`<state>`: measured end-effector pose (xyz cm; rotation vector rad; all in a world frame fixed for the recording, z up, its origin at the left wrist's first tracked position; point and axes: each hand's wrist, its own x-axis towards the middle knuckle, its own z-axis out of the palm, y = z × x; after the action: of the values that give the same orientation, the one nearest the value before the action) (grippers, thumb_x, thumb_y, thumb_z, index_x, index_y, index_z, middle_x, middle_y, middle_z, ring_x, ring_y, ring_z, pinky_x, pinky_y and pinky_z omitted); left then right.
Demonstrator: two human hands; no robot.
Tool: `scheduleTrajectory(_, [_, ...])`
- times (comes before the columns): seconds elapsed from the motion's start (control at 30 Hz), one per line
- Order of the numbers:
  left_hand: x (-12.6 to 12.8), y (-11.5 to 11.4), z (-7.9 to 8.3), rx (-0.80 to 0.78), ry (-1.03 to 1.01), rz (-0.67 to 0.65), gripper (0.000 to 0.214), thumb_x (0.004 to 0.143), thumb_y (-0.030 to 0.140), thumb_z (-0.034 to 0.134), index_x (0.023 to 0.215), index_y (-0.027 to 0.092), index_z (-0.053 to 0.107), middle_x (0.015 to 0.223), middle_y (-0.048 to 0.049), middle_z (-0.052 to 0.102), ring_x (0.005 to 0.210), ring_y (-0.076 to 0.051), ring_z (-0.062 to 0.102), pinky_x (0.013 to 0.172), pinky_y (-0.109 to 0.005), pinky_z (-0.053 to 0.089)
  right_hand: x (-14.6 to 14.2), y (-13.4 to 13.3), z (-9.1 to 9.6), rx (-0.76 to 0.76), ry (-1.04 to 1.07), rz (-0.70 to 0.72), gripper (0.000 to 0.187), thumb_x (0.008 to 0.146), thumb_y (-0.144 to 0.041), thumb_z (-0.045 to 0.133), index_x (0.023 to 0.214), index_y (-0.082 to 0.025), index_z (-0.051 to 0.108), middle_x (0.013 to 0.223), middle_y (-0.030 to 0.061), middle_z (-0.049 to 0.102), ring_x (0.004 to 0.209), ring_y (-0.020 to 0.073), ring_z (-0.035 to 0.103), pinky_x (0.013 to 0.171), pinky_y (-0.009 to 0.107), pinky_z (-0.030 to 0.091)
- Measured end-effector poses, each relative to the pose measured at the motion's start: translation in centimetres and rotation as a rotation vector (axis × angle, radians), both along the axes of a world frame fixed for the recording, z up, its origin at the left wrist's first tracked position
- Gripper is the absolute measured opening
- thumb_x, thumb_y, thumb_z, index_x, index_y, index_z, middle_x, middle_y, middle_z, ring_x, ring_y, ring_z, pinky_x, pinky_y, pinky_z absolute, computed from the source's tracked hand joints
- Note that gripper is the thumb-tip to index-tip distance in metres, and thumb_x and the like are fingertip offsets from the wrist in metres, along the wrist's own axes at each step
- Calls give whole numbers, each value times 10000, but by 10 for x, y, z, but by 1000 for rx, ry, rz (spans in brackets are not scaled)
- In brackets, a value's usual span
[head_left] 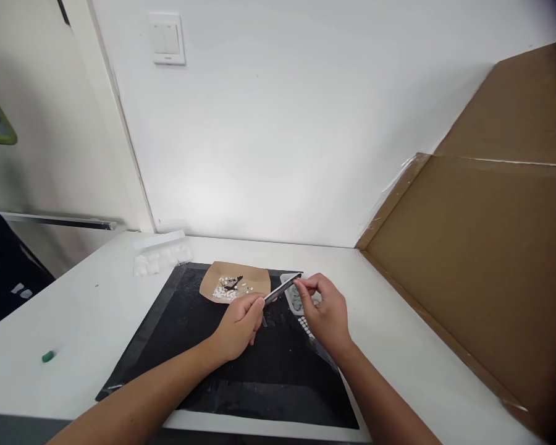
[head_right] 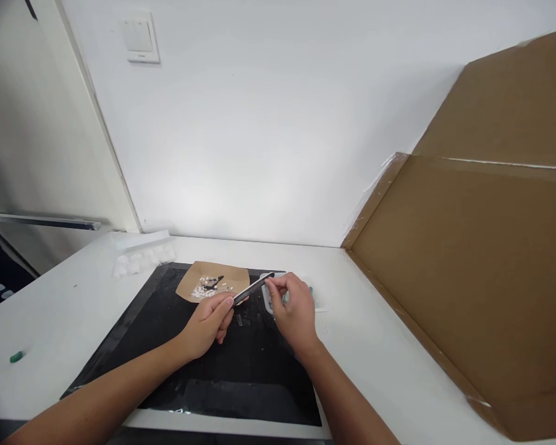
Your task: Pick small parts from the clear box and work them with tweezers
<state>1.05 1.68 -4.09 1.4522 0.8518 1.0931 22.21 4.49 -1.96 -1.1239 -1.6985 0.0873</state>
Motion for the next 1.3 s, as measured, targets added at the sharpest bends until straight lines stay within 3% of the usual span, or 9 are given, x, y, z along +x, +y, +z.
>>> scheduleTrajectory(0.17, [0,0,0,0,10,1,443,1051,520,441,1178,159,663,517,102,363,370,-78,330,382,-183,344,3,2,-1,-35,59,-29,205,1009,-387,609,892,-227,663,793,8,661,735,192,607,729,332,457])
scheduleTrajectory(0.47, [1,1,2,26,9,8,409,1058,512,442,943,172,638,503,95,375,374,-73,348,396,-178,331,-19,-12,-5,77,-233,345,126,1024,-272,600,911,-237,641,746,-13,632,693,168,578,752,353,429])
scheduleTrajectory(0.53, [2,0,2,27,12,10,412,1058,514,439,961,171,646,503,96,372,374,-73,340,397,-179,332,-17,-11,-5,72,-211,318,126,1025,-283,598,916,-239,644,736,-16,639,682,168,586,765,359,438])
scheduleTrajectory(0.7, [1,-1,4,2,10,7,443,1049,531,443,1148,161,666,510,102,362,368,-82,327,379,-187,333,-2,-3,-2,-48,-29,98,172,1030,-371,577,933,-246,643,743,-6,699,696,191,652,754,350,485])
scheduleTrajectory(0.8, [0,-2,4,0,13,6,458,1047,534,444,1180,158,669,518,100,371,370,-82,333,380,-187,340,4,2,-3,-111,48,54,201,1026,-421,570,956,-243,632,737,-2,709,683,199,671,714,338,509])
scheduleTrajectory(0.97, [1,0,3,-9,-2,9,456,1041,542,446,1169,162,663,516,101,371,367,-80,334,384,-185,346,-2,0,-6,-133,2,88,211,1039,-412,541,935,-247,622,739,-2,704,684,198,671,700,336,513])
scheduleTrajectory(1.2, [1,0,6,-1,-20,11,434,1035,546,459,954,160,640,501,101,359,360,-73,327,371,-183,343,-19,-13,-10,-111,-189,318,167,1045,-327,553,917,-257,633,800,3,741,780,209,688,768,363,506])
scheduleTrajectory(1.3, [2,-1,6,-2,-18,0,441,1041,544,449,997,154,651,511,101,364,361,-71,333,375,-183,338,-16,-13,-8,-115,-159,297,167,1042,-337,561,918,-259,643,786,-2,743,760,208,694,752,360,515])
